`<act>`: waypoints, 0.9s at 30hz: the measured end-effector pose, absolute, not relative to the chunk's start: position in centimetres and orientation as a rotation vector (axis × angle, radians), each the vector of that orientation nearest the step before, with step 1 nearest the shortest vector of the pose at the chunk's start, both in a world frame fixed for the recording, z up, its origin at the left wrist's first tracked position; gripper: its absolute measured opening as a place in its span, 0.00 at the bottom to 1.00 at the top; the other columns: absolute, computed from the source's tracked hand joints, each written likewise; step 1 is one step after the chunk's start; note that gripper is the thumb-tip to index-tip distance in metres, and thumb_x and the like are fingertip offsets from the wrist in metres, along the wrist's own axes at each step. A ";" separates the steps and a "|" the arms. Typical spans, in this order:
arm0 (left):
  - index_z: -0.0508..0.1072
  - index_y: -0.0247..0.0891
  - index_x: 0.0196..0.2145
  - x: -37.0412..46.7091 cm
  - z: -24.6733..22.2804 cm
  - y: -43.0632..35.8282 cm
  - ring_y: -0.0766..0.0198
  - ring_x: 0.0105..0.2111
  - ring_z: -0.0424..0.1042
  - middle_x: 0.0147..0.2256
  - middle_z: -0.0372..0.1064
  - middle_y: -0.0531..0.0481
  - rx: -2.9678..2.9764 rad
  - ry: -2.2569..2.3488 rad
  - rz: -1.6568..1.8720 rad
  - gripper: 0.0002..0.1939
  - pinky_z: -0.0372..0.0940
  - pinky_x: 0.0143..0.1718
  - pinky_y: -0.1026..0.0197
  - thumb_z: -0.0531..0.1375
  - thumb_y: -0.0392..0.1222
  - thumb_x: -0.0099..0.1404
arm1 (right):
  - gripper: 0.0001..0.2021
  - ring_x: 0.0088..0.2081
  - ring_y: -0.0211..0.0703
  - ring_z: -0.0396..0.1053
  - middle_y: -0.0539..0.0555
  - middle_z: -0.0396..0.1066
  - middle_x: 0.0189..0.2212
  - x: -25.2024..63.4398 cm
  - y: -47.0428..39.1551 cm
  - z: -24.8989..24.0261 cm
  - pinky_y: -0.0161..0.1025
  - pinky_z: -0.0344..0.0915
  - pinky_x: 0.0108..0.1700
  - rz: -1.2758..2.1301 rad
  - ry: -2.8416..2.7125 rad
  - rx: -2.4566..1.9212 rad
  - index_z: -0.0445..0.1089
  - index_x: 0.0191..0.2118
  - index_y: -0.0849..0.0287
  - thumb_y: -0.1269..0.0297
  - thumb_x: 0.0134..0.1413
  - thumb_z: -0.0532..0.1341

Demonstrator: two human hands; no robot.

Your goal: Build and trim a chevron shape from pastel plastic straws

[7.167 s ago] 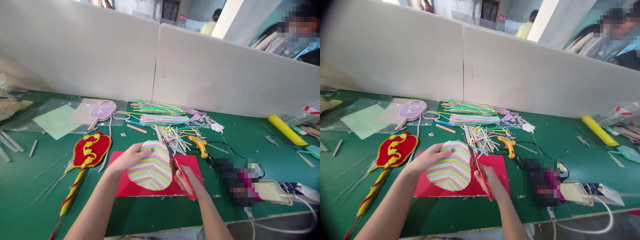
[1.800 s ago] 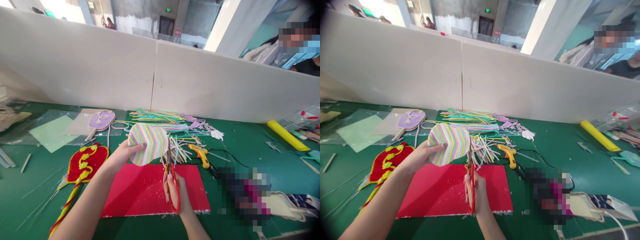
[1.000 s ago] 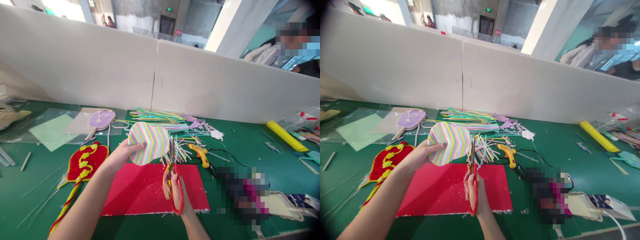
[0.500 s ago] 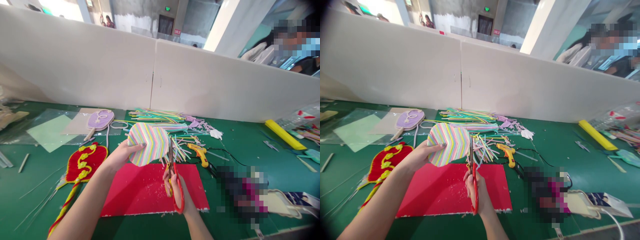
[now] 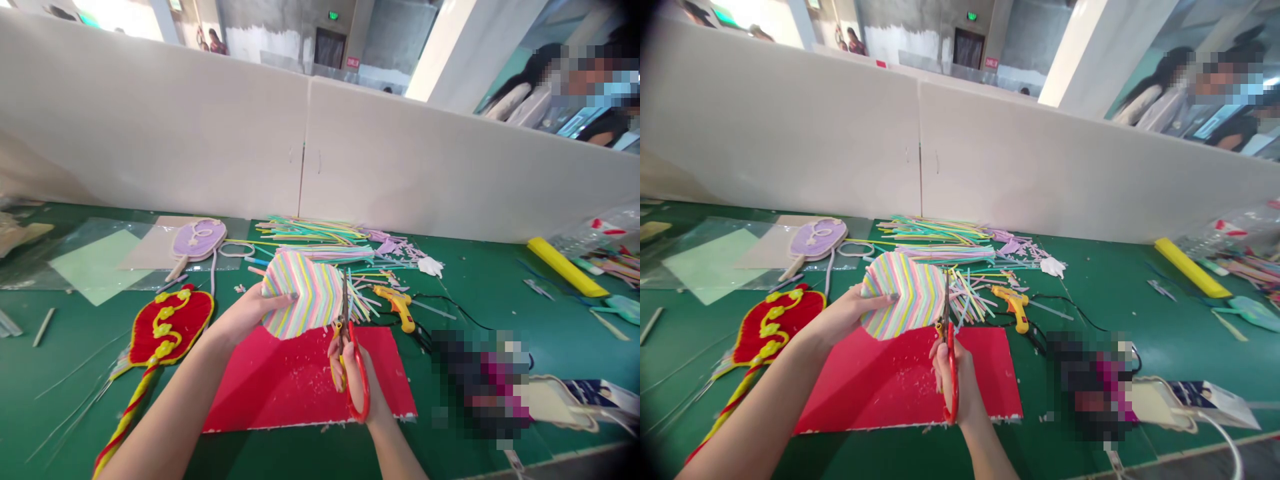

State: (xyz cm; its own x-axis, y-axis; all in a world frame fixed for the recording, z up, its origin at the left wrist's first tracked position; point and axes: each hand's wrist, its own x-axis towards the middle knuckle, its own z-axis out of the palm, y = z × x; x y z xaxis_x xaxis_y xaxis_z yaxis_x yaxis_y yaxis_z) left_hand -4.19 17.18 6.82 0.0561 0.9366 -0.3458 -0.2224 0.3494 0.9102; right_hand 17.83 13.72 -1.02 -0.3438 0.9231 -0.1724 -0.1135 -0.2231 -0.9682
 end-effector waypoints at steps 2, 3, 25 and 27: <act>0.74 0.37 0.40 -4.2 6.8 17.2 0.49 0.46 0.72 0.40 0.76 0.46 0.812 1.185 1.028 0.21 0.65 0.49 0.53 0.68 0.46 0.49 | 0.24 0.13 0.29 0.51 0.42 0.53 0.14 17.9 13.7 -0.9 0.29 0.51 0.16 1.652 -1.251 -1.080 0.62 0.32 0.59 0.39 0.54 0.50; 0.74 0.37 0.40 -4.2 6.8 17.2 0.49 0.46 0.72 0.40 0.76 0.46 0.818 1.190 1.028 0.21 0.65 0.49 0.53 0.68 0.46 0.49 | 0.24 0.13 0.29 0.51 0.42 0.53 0.14 17.9 13.7 -0.8 0.29 0.51 0.16 1.639 -1.258 -1.087 0.62 0.32 0.59 0.39 0.54 0.51; 0.75 0.38 0.36 -4.2 6.6 17.3 0.50 0.42 0.74 0.35 0.77 0.47 0.734 1.179 1.040 0.19 0.68 0.45 0.54 0.70 0.46 0.47 | 0.22 0.10 0.29 0.51 0.42 0.54 0.10 17.7 13.7 -0.2 0.27 0.49 0.12 1.667 -1.186 -1.182 0.60 0.28 0.59 0.42 0.53 0.55; 0.75 0.39 0.36 -4.2 6.6 17.3 0.51 0.41 0.75 0.35 0.78 0.48 0.737 1.181 1.037 0.18 0.68 0.45 0.54 0.69 0.46 0.47 | 0.22 0.09 0.29 0.50 0.41 0.54 0.10 17.6 13.7 -0.1 0.27 0.49 0.12 1.672 -1.167 -1.183 0.60 0.27 0.59 0.42 0.52 0.55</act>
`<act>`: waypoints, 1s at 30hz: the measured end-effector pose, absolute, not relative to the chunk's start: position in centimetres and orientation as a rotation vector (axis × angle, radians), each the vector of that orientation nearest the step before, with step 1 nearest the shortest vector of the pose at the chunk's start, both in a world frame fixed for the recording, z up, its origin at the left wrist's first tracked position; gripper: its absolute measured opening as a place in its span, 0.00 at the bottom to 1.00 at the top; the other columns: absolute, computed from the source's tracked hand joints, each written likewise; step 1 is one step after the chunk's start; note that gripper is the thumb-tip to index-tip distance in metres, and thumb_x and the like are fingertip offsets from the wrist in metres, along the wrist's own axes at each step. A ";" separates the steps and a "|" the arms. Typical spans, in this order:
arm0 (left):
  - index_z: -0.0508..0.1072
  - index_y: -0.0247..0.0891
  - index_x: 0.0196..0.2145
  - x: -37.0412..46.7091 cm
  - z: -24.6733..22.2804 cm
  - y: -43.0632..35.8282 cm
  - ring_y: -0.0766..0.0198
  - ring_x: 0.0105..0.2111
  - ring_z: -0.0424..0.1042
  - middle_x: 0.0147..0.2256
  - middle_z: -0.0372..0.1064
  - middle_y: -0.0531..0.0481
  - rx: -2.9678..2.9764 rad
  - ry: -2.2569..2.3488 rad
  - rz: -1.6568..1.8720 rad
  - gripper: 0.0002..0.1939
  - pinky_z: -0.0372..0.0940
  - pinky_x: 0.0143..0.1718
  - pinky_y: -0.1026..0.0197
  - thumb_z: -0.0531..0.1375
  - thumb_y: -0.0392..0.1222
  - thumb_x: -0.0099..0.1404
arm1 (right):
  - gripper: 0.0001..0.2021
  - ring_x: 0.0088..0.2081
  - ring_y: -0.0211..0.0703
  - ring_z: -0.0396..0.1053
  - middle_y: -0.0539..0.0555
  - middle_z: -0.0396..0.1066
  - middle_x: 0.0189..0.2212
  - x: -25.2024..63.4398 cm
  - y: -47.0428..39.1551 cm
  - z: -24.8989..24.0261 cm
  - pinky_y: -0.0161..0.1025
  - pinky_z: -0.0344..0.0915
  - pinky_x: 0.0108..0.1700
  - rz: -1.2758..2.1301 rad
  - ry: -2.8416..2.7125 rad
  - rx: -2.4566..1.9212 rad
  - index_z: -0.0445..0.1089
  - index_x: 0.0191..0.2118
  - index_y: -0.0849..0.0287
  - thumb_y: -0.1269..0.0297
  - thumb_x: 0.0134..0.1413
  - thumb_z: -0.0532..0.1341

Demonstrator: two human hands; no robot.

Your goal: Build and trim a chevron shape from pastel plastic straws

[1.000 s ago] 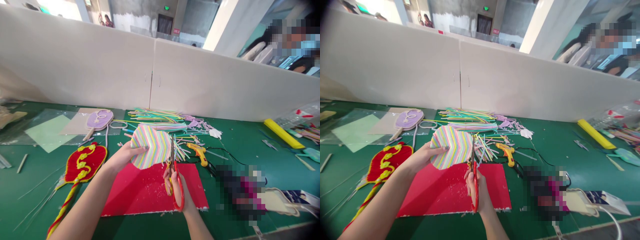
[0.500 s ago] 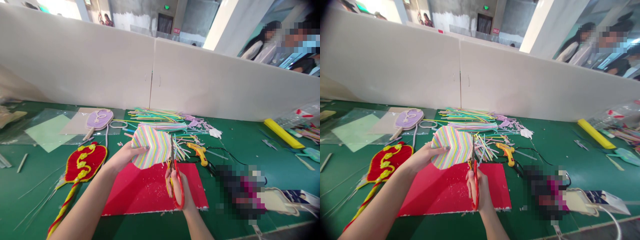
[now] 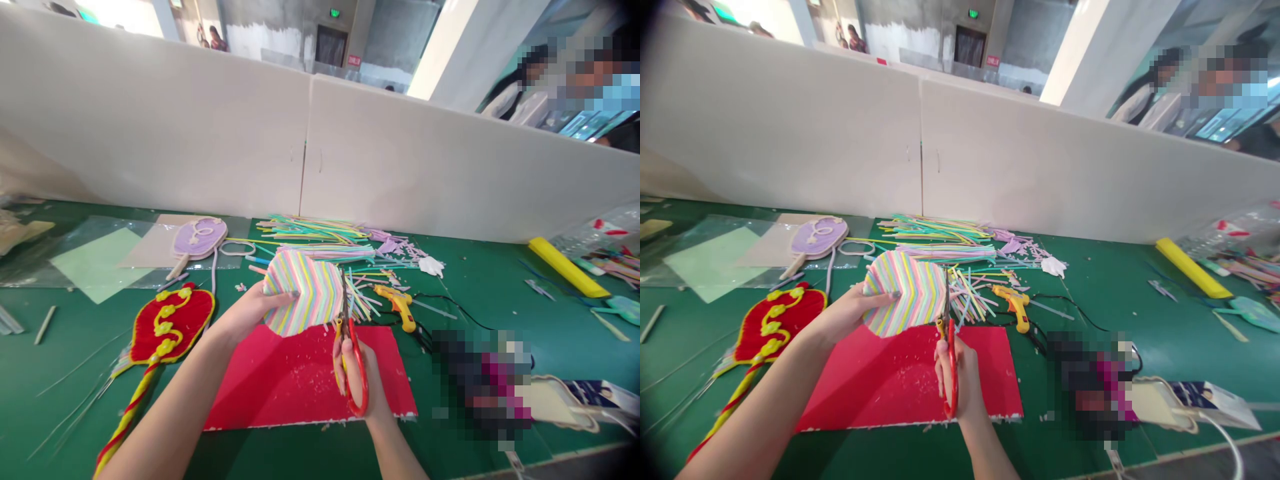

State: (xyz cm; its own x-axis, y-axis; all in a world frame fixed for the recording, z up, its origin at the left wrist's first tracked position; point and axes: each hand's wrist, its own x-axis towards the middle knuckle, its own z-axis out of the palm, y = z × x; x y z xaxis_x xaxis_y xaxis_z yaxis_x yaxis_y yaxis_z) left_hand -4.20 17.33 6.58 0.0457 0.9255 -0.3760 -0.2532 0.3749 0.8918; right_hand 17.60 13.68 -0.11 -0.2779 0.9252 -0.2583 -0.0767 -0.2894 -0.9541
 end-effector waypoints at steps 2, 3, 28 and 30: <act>0.75 0.39 0.36 -4.2 6.5 17.3 0.52 0.40 0.75 0.36 0.78 0.48 0.741 1.183 1.033 0.18 0.68 0.44 0.55 0.69 0.46 0.47 | 0.22 0.09 0.28 0.50 0.41 0.54 0.10 17.5 13.6 0.0 0.27 0.48 0.11 1.672 -1.146 -1.187 0.60 0.27 0.59 0.42 0.52 0.56; 0.75 0.39 0.36 -4.2 6.5 17.3 0.52 0.41 0.75 0.36 0.77 0.48 0.744 1.183 1.032 0.18 0.68 0.44 0.55 0.69 0.46 0.47 | 0.21 0.09 0.28 0.50 0.41 0.54 0.10 17.4 13.6 0.0 0.27 0.48 0.11 1.671 -1.134 -1.192 0.60 0.27 0.59 0.42 0.51 0.57; 0.74 0.37 0.42 -4.7 6.0 17.4 0.50 0.41 0.75 0.42 0.76 0.42 0.769 1.154 1.035 0.25 0.68 0.44 0.54 0.69 0.48 0.47 | 0.26 0.06 0.28 0.47 0.40 0.50 0.05 17.5 14.1 1.5 0.27 0.46 0.09 1.647 -0.943 -1.258 0.60 0.24 0.58 0.37 0.45 0.57; 0.74 0.37 0.42 -4.9 5.6 17.5 0.49 0.42 0.74 0.42 0.76 0.42 0.774 1.144 1.034 0.24 0.68 0.44 0.54 0.69 0.47 0.47 | 0.24 0.06 0.30 0.48 0.41 0.50 0.05 17.8 14.6 1.4 0.28 0.45 0.09 1.649 -0.941 -1.306 0.60 0.23 0.58 0.38 0.47 0.57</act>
